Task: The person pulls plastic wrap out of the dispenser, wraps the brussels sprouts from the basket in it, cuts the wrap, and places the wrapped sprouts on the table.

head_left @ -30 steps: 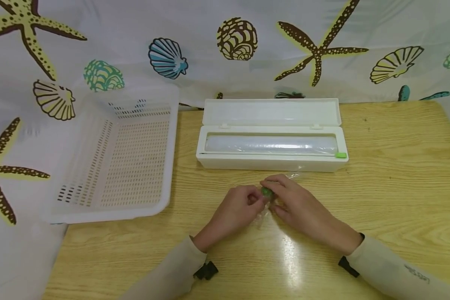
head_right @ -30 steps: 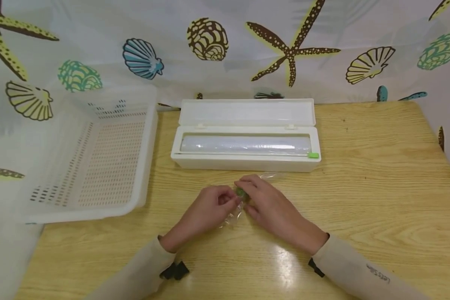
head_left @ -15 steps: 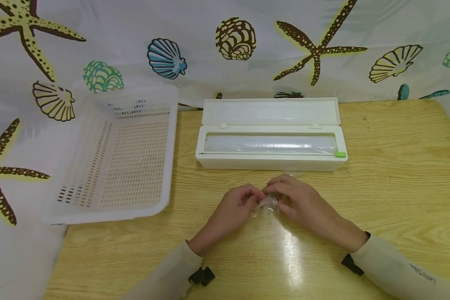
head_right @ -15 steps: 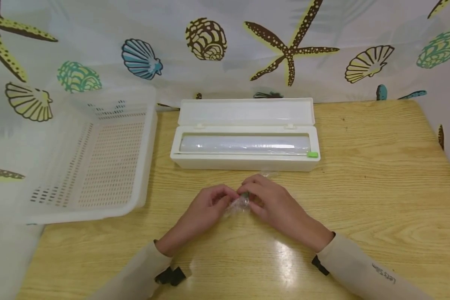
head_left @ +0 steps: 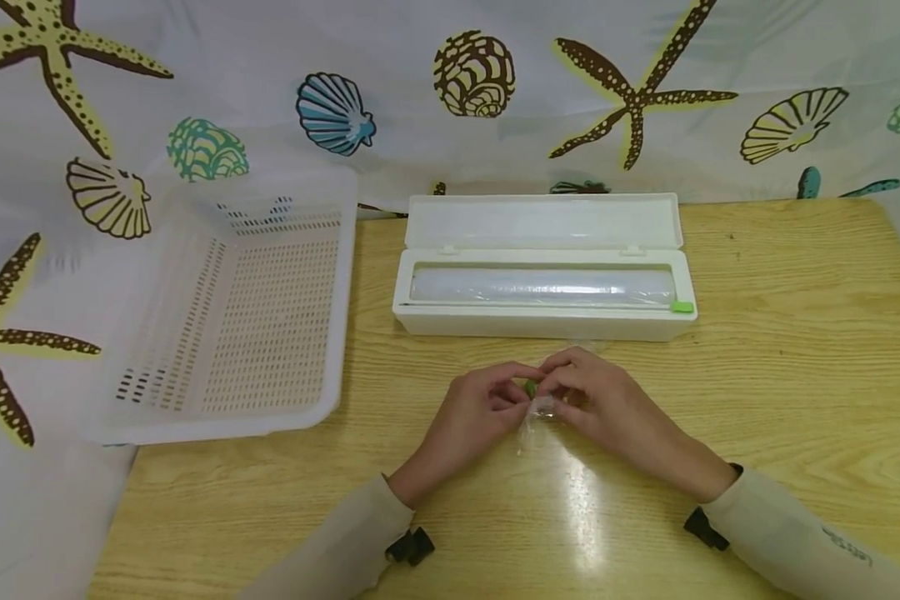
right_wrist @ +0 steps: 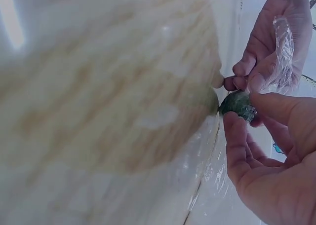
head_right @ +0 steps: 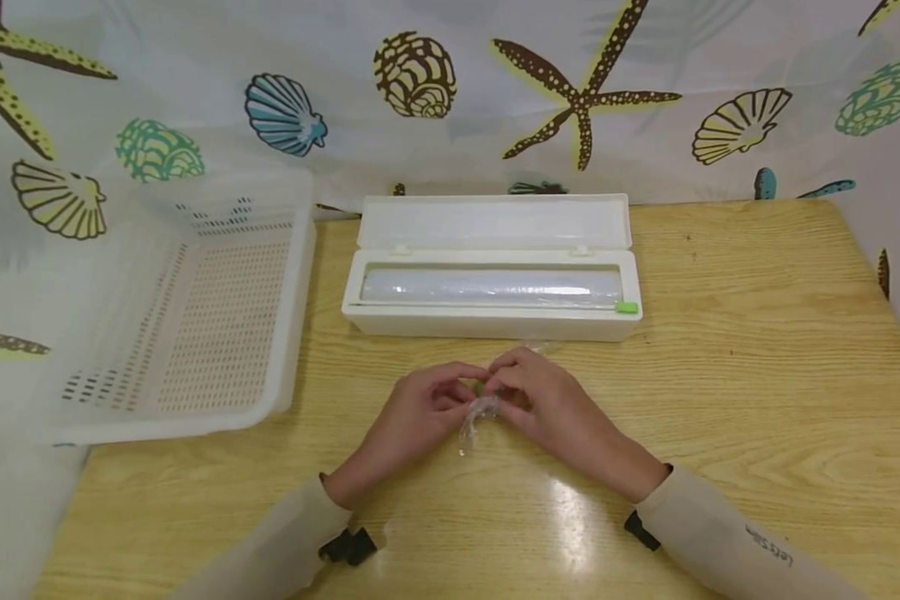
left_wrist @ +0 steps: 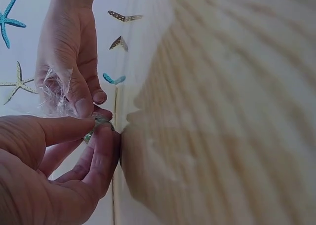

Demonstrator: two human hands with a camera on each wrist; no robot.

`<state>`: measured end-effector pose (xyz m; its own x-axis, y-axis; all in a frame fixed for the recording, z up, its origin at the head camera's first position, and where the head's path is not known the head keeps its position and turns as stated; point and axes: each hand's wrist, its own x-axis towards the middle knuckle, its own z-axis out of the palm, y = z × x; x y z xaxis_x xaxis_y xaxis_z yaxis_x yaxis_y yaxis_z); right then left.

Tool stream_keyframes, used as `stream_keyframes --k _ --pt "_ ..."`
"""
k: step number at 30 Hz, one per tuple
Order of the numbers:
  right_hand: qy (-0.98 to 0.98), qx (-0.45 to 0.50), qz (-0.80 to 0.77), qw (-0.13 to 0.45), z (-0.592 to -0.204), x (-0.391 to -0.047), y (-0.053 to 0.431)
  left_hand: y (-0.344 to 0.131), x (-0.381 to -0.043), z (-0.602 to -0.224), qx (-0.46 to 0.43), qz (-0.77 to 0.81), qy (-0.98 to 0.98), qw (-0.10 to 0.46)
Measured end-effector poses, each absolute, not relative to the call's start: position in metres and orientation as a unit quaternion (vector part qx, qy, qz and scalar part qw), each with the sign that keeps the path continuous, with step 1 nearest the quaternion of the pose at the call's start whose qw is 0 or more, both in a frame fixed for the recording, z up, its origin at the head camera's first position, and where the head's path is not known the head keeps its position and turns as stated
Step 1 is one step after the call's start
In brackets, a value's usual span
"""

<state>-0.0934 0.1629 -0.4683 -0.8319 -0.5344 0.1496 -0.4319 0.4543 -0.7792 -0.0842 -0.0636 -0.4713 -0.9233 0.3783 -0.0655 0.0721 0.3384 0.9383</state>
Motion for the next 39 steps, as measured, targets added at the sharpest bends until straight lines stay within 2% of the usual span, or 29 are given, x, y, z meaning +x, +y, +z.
stream_keyframes --k 6,16,39 --pt "0.837 -0.268 -0.473 0.067 -0.4685 -0.0913 0.1635 -0.0629 -0.0852 -0.4699 0.148 0.526 0.829 0.115" --pt "0.813 -0.264 -0.515 0.065 -0.4688 -0.0888 0.1626 -0.0664 -0.0868 -0.4704 0.157 0.546 0.811 0.141" --pt "0.804 -0.15 -0.543 0.192 -0.4635 -0.088 0.1623 -0.0719 -0.0886 -0.4713 0.11 0.633 0.744 0.182"
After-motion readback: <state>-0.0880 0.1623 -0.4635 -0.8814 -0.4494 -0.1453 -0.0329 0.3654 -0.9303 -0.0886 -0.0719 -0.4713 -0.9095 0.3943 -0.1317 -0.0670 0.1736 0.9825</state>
